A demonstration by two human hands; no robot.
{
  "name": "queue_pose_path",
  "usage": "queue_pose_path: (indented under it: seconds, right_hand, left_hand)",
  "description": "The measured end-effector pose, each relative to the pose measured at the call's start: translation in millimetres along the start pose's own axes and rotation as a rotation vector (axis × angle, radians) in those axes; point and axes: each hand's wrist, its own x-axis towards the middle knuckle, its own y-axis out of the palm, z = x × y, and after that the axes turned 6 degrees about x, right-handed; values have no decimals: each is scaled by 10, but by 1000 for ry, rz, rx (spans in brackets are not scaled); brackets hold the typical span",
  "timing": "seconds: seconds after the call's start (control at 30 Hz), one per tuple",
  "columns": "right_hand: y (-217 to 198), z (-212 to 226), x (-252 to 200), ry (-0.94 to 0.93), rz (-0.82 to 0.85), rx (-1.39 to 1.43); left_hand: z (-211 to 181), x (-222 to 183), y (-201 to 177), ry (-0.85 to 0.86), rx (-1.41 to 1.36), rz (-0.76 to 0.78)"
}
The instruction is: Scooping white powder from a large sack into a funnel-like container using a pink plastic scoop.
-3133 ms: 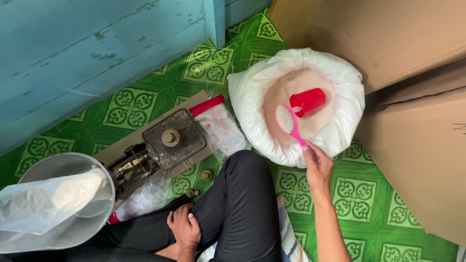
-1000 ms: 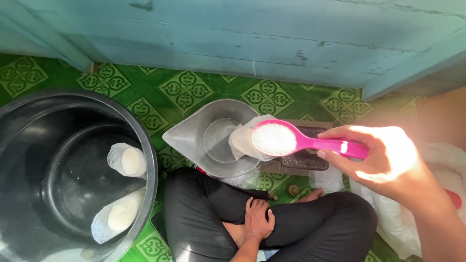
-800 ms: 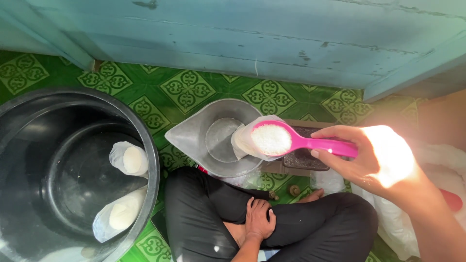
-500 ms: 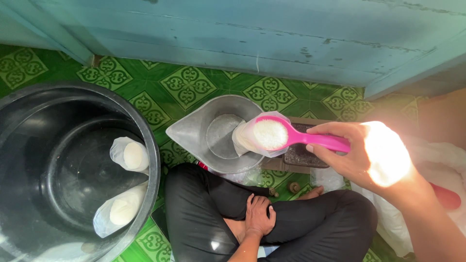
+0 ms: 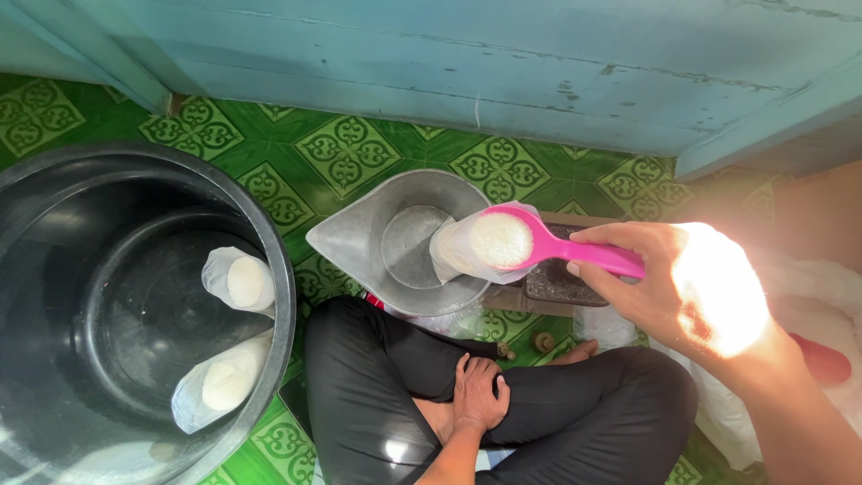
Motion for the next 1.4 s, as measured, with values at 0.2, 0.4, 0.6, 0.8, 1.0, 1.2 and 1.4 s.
queue_pose_path:
  seconds: [0.2,0.4,0.6,0.8,1.0,1.2,1.4]
  right_hand:
    - [-9,6,4,35,26,-9]
    - [-7,18,0,8,-5,16]
    - [-21,33,-8,29,9,-5]
    - [-33,53,-15,-16,-16,23]
    - [-42,69,-23,-5,-23,13]
    - [-31,73,-30,24,-18,-20]
    - [-2,66,-69,-54,-78,-43]
  left_hand:
    - [0,-6,7,6,-2,-8]
    - [-7,1,-5,9,-24,-18]
    - [1,-3,1,11,-24,-14]
    - [-2,2,0,-1,-15,0]
    - [7,-4,18,-1,-6,14]
    - [-11,4,-10,-12,-1,21]
    - [-11,1,-6,-15,-5,17]
